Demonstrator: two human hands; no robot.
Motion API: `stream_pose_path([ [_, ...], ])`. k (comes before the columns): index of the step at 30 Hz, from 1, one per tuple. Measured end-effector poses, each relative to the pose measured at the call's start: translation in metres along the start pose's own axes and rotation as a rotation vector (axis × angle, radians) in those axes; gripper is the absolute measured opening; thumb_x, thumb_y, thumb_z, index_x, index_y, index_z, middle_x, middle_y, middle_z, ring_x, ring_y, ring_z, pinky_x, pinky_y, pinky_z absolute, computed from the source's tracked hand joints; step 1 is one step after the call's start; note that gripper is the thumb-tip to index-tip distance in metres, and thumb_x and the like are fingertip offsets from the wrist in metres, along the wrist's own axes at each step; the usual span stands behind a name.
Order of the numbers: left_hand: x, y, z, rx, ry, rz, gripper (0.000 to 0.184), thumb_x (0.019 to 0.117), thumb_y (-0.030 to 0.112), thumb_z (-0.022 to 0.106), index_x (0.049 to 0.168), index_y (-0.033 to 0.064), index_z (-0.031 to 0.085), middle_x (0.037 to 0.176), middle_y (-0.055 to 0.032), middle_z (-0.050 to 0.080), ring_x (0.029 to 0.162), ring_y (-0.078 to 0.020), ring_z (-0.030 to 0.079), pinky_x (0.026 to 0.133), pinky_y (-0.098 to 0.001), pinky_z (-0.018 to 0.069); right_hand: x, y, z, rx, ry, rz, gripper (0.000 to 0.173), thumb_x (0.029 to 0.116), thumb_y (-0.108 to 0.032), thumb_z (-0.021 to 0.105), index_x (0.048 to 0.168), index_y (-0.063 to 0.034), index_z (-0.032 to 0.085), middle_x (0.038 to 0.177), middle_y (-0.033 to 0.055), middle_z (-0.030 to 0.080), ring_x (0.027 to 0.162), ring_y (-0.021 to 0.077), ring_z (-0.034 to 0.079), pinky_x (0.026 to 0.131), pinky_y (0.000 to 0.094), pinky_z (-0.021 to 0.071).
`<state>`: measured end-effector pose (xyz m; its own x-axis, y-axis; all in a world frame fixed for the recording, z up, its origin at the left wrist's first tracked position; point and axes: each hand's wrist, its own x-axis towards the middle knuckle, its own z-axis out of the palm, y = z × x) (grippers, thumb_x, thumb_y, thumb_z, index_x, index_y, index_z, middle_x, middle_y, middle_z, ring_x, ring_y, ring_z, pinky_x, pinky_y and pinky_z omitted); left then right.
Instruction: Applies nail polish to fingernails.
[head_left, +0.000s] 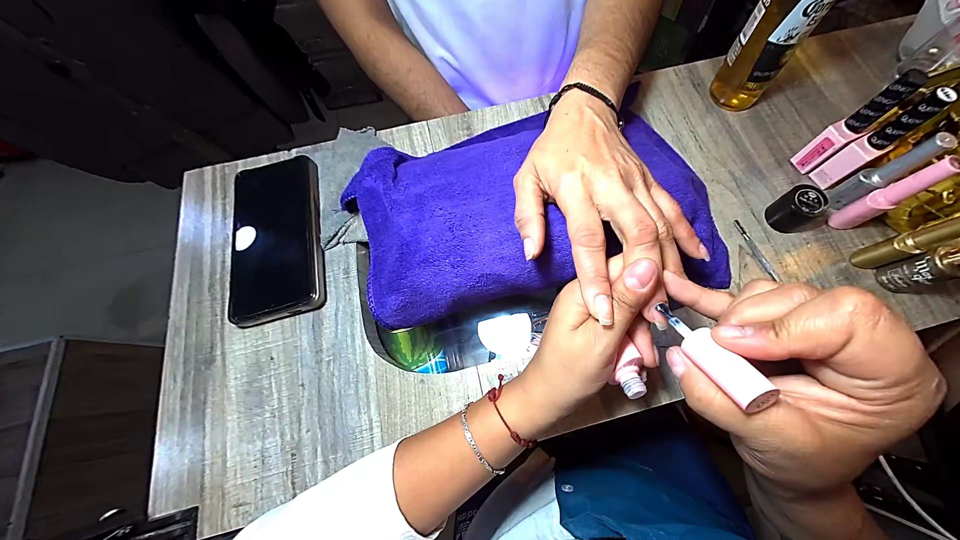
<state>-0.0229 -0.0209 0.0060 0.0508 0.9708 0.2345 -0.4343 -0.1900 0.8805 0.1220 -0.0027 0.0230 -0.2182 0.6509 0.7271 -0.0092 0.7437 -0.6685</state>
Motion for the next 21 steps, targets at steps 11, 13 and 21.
stream_pose_path([
  [11,0.0003,0.0003,-0.0002,-0.004,-0.001,-0.002,0.031,0.1124,0.025,0.038,0.091,0.0095,0.055,0.057,0.0042,0.051,0.046,0.0015,0.051,0.045,-0.0118,0.0464,0.0006,-0.0002,0.0017,0.005,0.011,0.011,0.024,0.0753,-0.002,0.078,0.088,-0.0132,0.061,0.081,-0.0089,0.062,0.080,0.0038,0.068,0.097,0.0408,0.0635],
  [13,0.0005,0.0000,-0.0003,-0.005,-0.001,0.002,0.031,0.1123,0.025,0.038,0.090,0.0094,0.055,0.057,0.0042,0.051,0.046,0.0014,0.051,0.045,-0.0120,0.0462,0.0006,0.0000,0.0020,0.004,0.012,0.010,0.024,0.0753,-0.002,0.078,0.088,-0.0132,0.060,0.081,-0.0091,0.062,0.079,0.0035,0.068,0.096,0.0405,0.0636],
  [21,0.0008,0.0004,0.0006,0.027,0.016,0.006,0.032,0.1122,0.023,0.039,0.089,0.0093,0.055,0.056,0.0044,0.050,0.045,0.0017,0.049,0.045,-0.0117,0.0451,0.0006,0.0003,0.0017,-0.001,0.006,0.007,0.025,0.0749,-0.002,0.078,0.088,-0.0129,0.060,0.081,-0.0086,0.061,0.078,0.0034,0.067,0.096,0.0406,0.0636],
])
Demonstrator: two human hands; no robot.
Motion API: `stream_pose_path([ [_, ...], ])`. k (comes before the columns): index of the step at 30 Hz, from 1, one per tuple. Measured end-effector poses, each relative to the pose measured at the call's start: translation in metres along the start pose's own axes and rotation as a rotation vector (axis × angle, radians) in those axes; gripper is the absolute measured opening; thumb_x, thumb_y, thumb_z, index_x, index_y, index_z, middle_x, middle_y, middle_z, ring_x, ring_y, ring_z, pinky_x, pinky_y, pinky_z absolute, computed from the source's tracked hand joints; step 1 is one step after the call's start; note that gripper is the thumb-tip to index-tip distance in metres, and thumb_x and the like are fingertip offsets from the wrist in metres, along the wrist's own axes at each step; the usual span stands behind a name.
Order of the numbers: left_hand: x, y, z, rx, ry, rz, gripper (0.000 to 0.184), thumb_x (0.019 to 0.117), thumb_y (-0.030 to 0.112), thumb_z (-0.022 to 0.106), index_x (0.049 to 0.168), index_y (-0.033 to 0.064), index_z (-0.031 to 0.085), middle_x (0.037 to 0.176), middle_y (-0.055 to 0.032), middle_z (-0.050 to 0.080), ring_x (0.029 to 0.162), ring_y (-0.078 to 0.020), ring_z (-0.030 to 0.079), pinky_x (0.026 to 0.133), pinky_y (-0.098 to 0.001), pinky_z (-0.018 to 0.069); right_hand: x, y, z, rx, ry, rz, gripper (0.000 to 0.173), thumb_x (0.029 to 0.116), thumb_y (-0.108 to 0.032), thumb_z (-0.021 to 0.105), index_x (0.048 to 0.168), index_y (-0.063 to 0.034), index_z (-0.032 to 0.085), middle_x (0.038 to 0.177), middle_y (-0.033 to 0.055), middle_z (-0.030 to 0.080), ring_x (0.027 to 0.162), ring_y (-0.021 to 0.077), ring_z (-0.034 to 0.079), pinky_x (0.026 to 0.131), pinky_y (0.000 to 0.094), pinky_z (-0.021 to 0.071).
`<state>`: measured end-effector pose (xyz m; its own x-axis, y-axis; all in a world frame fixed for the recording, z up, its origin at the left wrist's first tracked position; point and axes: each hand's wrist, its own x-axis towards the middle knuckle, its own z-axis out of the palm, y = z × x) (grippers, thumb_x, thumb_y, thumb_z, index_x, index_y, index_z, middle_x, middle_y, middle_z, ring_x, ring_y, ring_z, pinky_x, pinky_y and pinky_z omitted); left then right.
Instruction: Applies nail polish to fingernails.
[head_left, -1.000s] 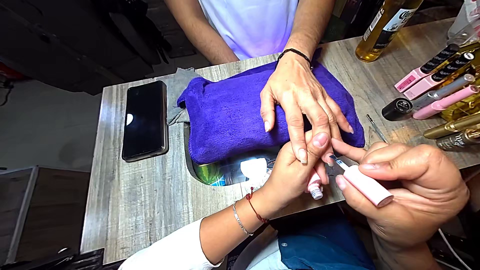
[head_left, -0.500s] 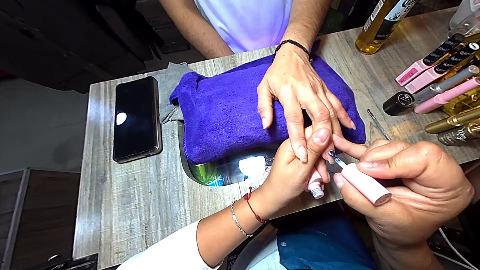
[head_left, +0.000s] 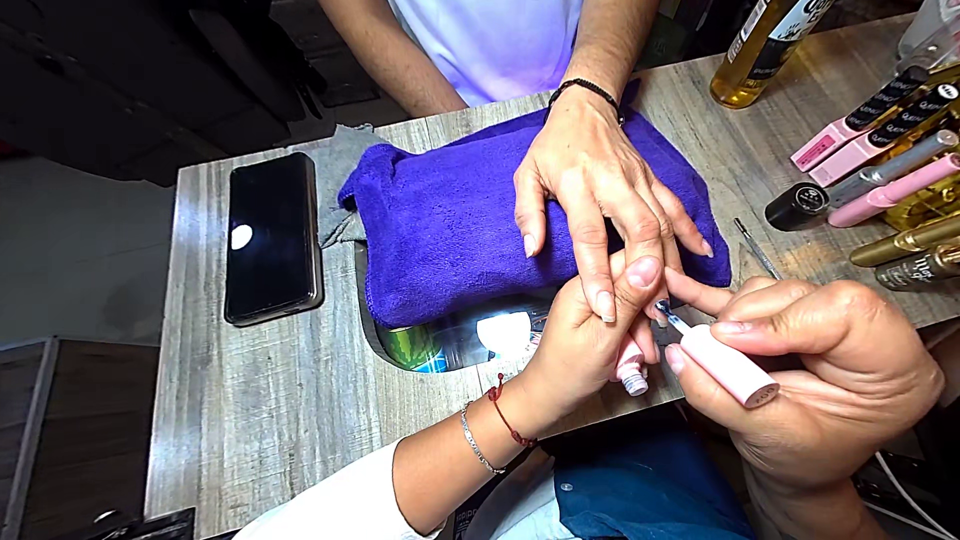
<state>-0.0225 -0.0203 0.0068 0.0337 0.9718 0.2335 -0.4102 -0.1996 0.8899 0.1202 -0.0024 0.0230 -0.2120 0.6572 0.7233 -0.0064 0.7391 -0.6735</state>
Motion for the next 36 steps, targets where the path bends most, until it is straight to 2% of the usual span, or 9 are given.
stream_pose_path([
  [18,-0.0006,0.0014,0.0011,-0.023,0.003,-0.028,0.031,0.1123,0.022,0.038,0.089,0.0090,0.055,0.055,0.0046,0.051,0.043,0.0024,0.049,0.043,-0.0110,0.0440,-0.0033,0.0013,-0.0031,-0.028,-0.045,-0.015,0.025,0.0735,-0.004,0.077,0.085,-0.0133,0.057,0.078,-0.0075,0.057,0.076,0.0022,0.064,0.097,0.0413,0.0624],
  [23,-0.0010,0.0018,0.0005,-0.013,0.006,-0.037,0.033,0.1124,0.023,0.038,0.089,0.0084,0.056,0.054,0.0044,0.051,0.042,0.0018,0.048,0.041,-0.0116,0.0436,-0.0039,0.0002,-0.0031,-0.012,-0.044,-0.027,0.025,0.0730,-0.004,0.076,0.083,-0.0135,0.055,0.073,-0.0070,0.054,0.071,0.0020,0.060,0.096,0.0418,0.0619],
  [27,-0.0015,0.0018,0.0015,-0.018,0.032,-0.051,0.031,0.1116,0.022,0.041,0.088,0.0092,0.057,0.055,0.0044,0.051,0.042,0.0019,0.047,0.042,-0.0116,0.0435,-0.0031,0.0011,0.0002,0.032,0.023,-0.035,0.026,0.0761,-0.003,0.077,0.089,-0.0153,0.058,0.079,-0.0089,0.058,0.075,0.0022,0.064,0.093,0.0402,0.0638],
  [31,-0.0017,0.0019,0.0016,-0.007,0.054,-0.058,0.029,0.1106,0.021,0.045,0.089,0.0081,0.060,0.061,0.0027,0.054,0.045,0.0015,0.048,0.044,-0.0113,0.0438,-0.0041,0.0033,0.0020,-0.014,0.022,-0.047,0.025,0.0774,-0.004,0.077,0.090,-0.0146,0.058,0.082,-0.0081,0.057,0.078,0.0023,0.063,0.094,0.0377,0.0633],
  [36,-0.0012,0.0014,0.0017,-0.014,0.056,-0.050,0.029,0.1102,0.019,0.046,0.088,0.0078,0.060,0.057,0.0026,0.053,0.044,0.0009,0.048,0.044,-0.0119,0.0441,-0.0058,0.0037,0.0031,-0.062,0.016,-0.060,0.024,0.0773,-0.004,0.076,0.088,-0.0135,0.057,0.080,-0.0070,0.056,0.077,0.0024,0.062,0.091,0.0353,0.0633],
])
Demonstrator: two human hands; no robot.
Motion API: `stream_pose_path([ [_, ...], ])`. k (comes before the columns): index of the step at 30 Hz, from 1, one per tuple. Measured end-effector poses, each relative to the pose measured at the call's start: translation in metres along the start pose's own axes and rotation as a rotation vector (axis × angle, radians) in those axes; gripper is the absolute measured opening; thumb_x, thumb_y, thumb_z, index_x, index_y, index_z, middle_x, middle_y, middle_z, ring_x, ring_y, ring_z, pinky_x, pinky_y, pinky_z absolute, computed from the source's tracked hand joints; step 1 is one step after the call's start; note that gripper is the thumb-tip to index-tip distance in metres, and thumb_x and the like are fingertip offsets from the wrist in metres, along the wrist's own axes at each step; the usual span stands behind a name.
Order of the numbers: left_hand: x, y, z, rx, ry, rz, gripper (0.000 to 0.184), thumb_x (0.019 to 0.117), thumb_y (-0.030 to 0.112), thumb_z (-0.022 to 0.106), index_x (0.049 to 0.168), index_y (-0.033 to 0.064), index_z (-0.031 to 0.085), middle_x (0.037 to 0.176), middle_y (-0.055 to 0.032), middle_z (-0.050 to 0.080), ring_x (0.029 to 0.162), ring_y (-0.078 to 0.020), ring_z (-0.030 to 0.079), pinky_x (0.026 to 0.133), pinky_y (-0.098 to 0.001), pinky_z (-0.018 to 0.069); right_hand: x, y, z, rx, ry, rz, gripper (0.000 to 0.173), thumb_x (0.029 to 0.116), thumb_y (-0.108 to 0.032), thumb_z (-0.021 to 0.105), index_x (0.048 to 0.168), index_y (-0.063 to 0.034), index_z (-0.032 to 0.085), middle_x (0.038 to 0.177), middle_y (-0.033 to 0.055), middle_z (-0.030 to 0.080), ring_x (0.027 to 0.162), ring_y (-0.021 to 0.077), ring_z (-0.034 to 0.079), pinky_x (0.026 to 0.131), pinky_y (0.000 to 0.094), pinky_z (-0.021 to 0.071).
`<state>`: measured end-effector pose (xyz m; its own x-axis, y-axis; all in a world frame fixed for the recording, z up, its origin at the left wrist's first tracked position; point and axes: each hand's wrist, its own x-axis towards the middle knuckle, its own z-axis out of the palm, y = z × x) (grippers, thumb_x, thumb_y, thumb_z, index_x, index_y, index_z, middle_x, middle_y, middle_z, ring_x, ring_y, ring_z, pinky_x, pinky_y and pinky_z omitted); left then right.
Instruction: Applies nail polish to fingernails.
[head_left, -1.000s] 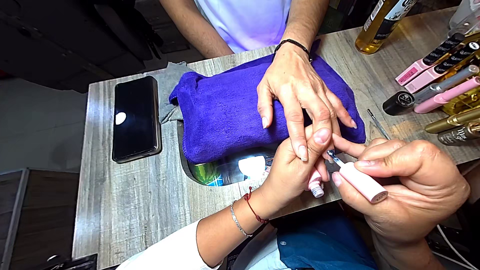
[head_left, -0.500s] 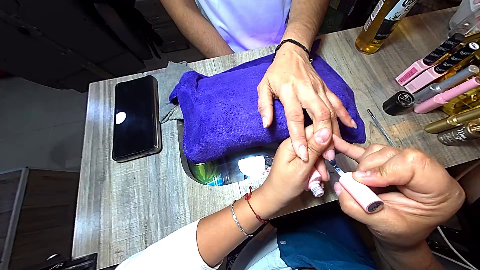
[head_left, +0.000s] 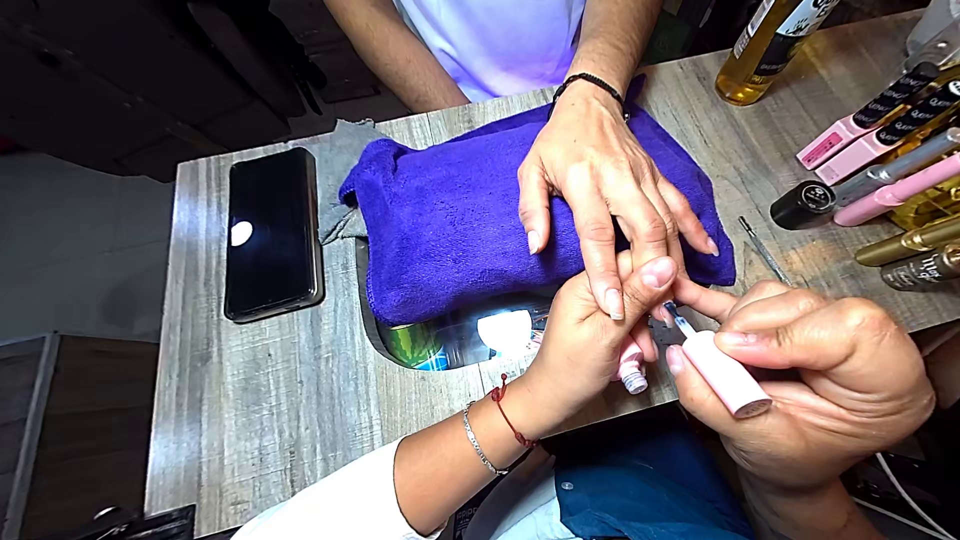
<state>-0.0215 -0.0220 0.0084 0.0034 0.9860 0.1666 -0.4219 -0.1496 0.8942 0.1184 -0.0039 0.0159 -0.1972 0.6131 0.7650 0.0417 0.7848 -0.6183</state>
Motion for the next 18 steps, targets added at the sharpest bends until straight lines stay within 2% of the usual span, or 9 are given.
stream_pose_path([
  [18,0.0001,0.0012,0.0003,0.016,0.002,-0.012,0.030,0.1103,0.020,0.046,0.088,0.0078,0.060,0.058,0.0025,0.053,0.043,0.0014,0.046,0.042,-0.0112,0.0423,-0.0011,-0.0011,-0.0012,-0.002,-0.013,0.003,0.025,0.0748,-0.004,0.077,0.085,-0.0137,0.056,0.077,-0.0067,0.055,0.074,0.0027,0.062,0.092,0.0377,0.0633],
])
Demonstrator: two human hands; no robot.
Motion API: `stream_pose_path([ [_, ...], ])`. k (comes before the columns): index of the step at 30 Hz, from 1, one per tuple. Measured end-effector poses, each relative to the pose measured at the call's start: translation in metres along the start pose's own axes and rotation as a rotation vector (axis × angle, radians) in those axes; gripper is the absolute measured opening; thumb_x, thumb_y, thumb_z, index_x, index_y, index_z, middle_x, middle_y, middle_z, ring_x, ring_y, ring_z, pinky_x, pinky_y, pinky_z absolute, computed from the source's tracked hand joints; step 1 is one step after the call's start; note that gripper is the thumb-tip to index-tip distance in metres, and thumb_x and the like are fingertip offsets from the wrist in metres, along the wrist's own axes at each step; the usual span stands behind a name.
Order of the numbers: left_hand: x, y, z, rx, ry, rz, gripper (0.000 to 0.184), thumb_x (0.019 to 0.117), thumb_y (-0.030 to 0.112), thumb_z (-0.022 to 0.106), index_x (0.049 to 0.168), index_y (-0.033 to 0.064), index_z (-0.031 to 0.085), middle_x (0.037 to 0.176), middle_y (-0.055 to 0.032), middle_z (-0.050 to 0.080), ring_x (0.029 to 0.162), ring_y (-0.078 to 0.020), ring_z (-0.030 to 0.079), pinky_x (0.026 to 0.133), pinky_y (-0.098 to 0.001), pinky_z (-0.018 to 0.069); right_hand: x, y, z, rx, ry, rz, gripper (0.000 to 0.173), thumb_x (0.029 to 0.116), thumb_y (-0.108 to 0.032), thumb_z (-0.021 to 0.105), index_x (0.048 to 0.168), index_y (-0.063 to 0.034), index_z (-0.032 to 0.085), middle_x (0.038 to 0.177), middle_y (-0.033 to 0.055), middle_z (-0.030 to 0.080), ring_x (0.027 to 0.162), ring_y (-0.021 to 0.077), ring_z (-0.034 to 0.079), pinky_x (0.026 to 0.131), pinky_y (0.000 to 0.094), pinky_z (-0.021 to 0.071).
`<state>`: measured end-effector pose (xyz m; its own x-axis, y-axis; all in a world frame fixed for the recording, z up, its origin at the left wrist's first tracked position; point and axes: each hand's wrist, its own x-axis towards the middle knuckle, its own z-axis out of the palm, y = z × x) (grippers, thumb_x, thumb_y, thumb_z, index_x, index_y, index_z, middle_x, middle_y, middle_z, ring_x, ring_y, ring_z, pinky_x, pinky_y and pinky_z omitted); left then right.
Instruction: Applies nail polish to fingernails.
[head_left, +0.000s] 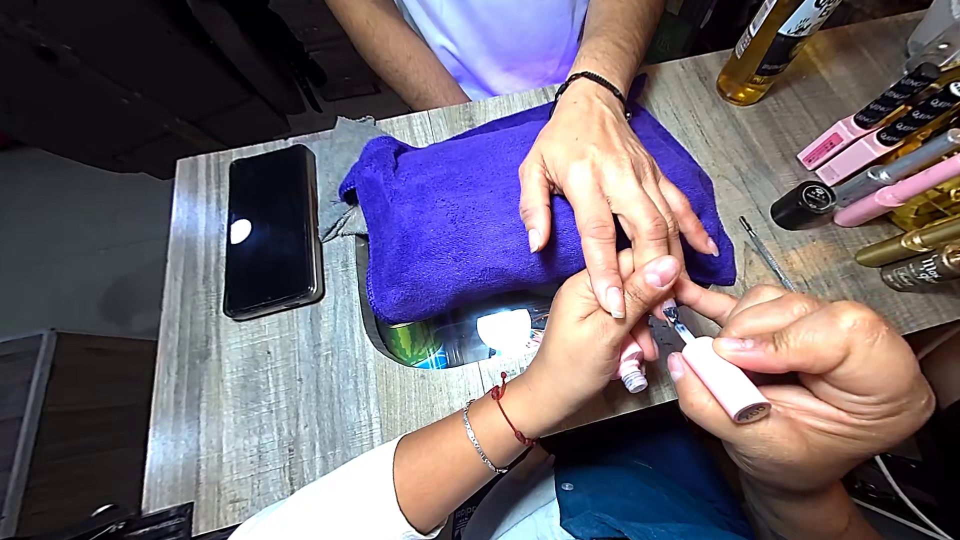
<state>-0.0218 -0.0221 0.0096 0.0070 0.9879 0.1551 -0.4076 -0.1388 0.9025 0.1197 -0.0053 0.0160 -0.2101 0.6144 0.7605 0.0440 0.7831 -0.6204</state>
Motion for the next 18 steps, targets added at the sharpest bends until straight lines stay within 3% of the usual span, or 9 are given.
stream_pose_path([
  [14,-0.0008,0.0004,-0.0005,-0.028,-0.021,-0.003,0.033,0.1114,0.021,0.042,0.087,0.0078,0.059,0.058,0.0030,0.055,0.042,0.0022,0.047,0.041,-0.0108,0.0431,-0.0044,0.0001,-0.0020,0.030,-0.022,-0.020,0.026,0.0754,-0.006,0.076,0.083,-0.0129,0.052,0.072,-0.0048,0.051,0.069,0.0036,0.058,0.095,0.0417,0.0618],
  [18,-0.0004,0.0000,-0.0003,-0.044,-0.021,0.004,0.033,0.1114,0.021,0.042,0.087,0.0081,0.059,0.058,0.0033,0.054,0.042,0.0022,0.048,0.041,-0.0108,0.0434,-0.0005,-0.0019,-0.0011,0.084,0.021,0.009,0.025,0.0751,-0.004,0.076,0.086,-0.0148,0.055,0.076,-0.0072,0.055,0.074,0.0032,0.062,0.094,0.0423,0.0630],
])
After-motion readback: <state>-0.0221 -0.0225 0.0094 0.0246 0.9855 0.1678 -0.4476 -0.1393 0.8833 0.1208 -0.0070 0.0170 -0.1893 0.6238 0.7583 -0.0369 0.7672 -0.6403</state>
